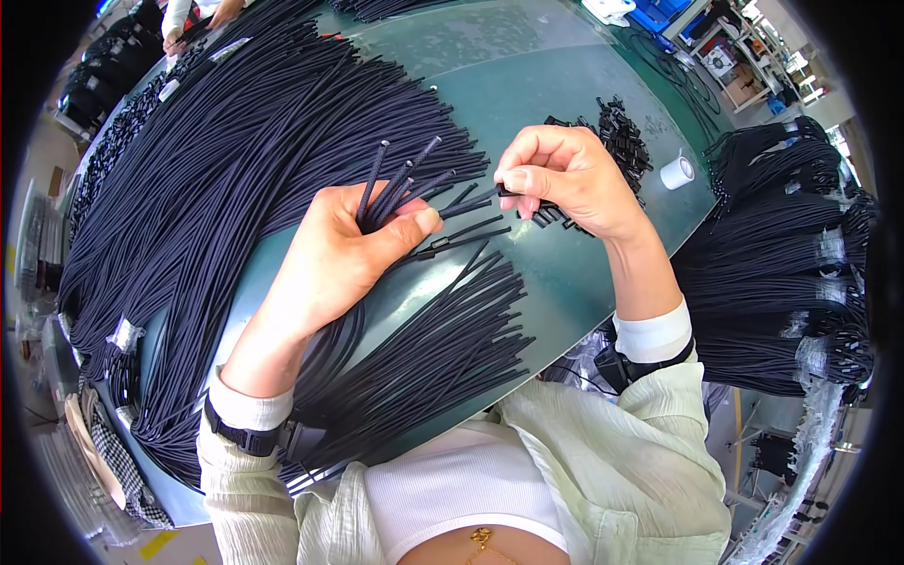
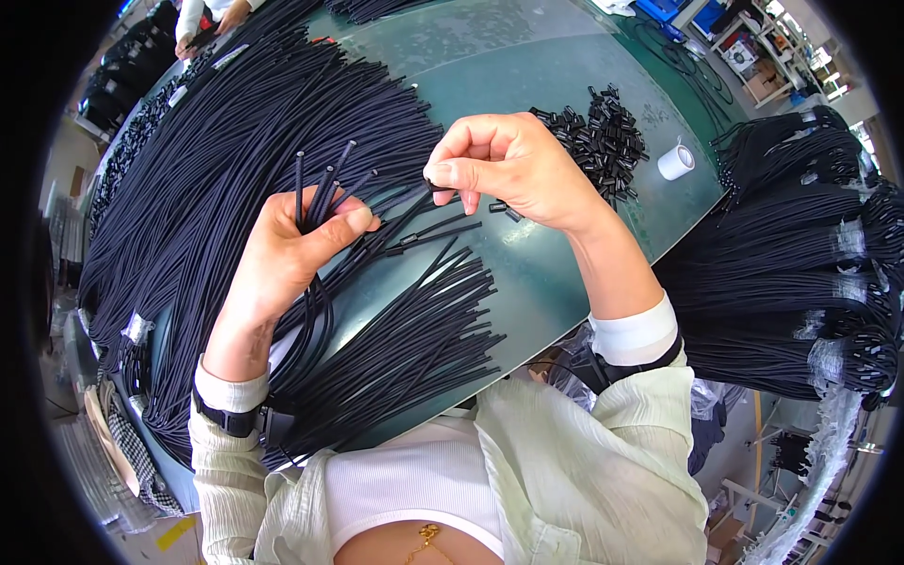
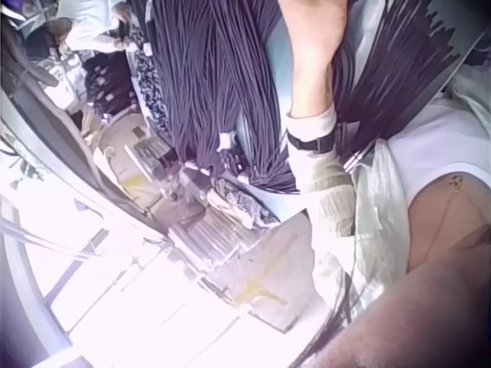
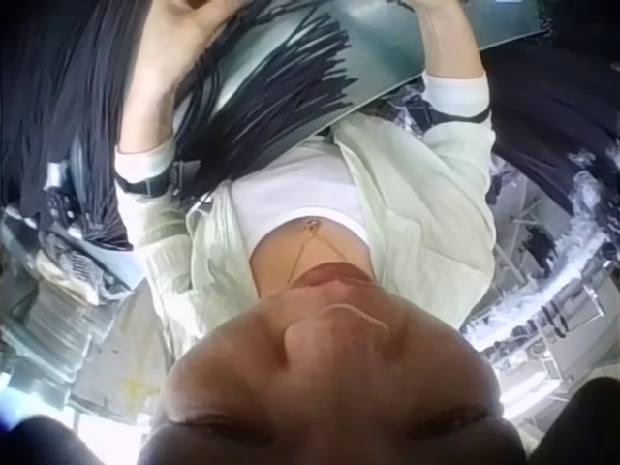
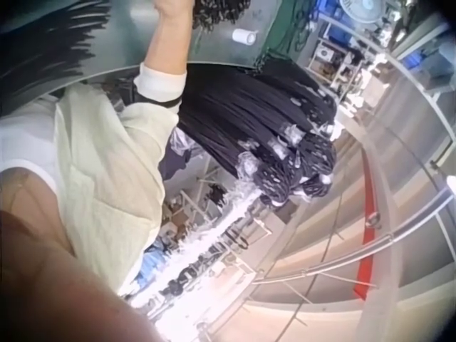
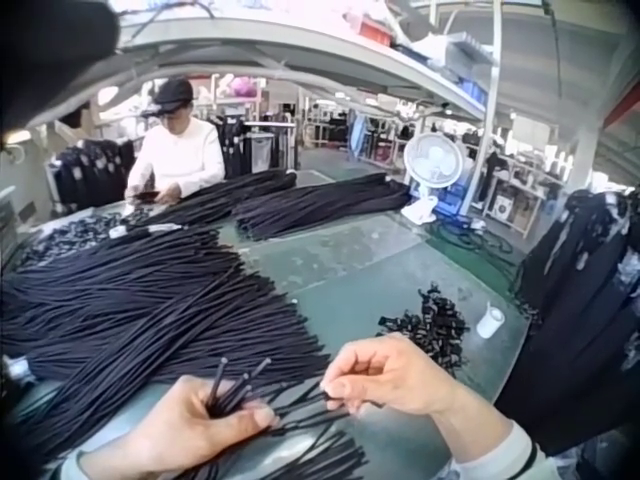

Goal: The person picks up a bundle of cords and slides a plastic cap onto the end of each cord by hand. After capping the cords, the person folds the bundle and sets it down on the table.

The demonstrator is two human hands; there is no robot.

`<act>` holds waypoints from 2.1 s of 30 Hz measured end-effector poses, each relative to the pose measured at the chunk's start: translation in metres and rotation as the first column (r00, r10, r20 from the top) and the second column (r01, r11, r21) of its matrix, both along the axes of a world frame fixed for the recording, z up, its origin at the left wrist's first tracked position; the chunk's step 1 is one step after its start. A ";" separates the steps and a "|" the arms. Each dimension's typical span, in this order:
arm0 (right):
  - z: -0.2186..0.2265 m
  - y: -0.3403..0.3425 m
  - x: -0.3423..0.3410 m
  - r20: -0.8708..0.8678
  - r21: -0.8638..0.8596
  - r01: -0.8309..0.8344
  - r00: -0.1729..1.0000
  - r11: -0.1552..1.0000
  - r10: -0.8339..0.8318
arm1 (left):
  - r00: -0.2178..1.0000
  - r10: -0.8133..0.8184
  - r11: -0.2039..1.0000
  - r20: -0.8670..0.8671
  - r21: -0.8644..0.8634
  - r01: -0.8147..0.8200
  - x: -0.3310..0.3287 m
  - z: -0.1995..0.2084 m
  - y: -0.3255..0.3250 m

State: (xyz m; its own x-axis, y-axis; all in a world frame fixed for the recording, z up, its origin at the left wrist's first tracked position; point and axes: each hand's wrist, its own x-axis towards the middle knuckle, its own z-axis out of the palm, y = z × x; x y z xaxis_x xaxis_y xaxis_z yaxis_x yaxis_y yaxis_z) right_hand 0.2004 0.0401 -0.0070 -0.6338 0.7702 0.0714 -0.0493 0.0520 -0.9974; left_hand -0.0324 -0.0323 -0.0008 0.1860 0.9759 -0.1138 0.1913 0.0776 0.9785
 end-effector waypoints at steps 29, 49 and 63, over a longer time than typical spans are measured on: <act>-0.055 0.007 0.033 0.616 0.746 -0.262 0.620 0.612 -0.485 | 0.974 0.153 0.988 0.167 -0.041 -0.148 -0.011 -0.019 0.012; -0.032 -0.022 -0.023 -0.211 -0.115 0.333 0.913 0.936 -0.351 | 0.990 0.105 0.994 0.094 0.005 -0.106 0.011 -0.035 0.004; -0.026 -0.028 -0.031 -0.017 0.042 0.090 0.996 0.995 -0.090 | 0.996 -0.033 0.994 0.077 -0.098 0.040 0.005 -0.020 0.001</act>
State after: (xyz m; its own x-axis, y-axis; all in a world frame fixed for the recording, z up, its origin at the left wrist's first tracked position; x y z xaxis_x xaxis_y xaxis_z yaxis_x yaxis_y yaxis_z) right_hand 0.1690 0.0120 -0.0329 -0.5606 0.8201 0.1146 -0.0580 0.0992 -0.9934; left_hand -0.0277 -0.0312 -0.0209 0.2328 0.9530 -0.1939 0.1216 0.1693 0.9780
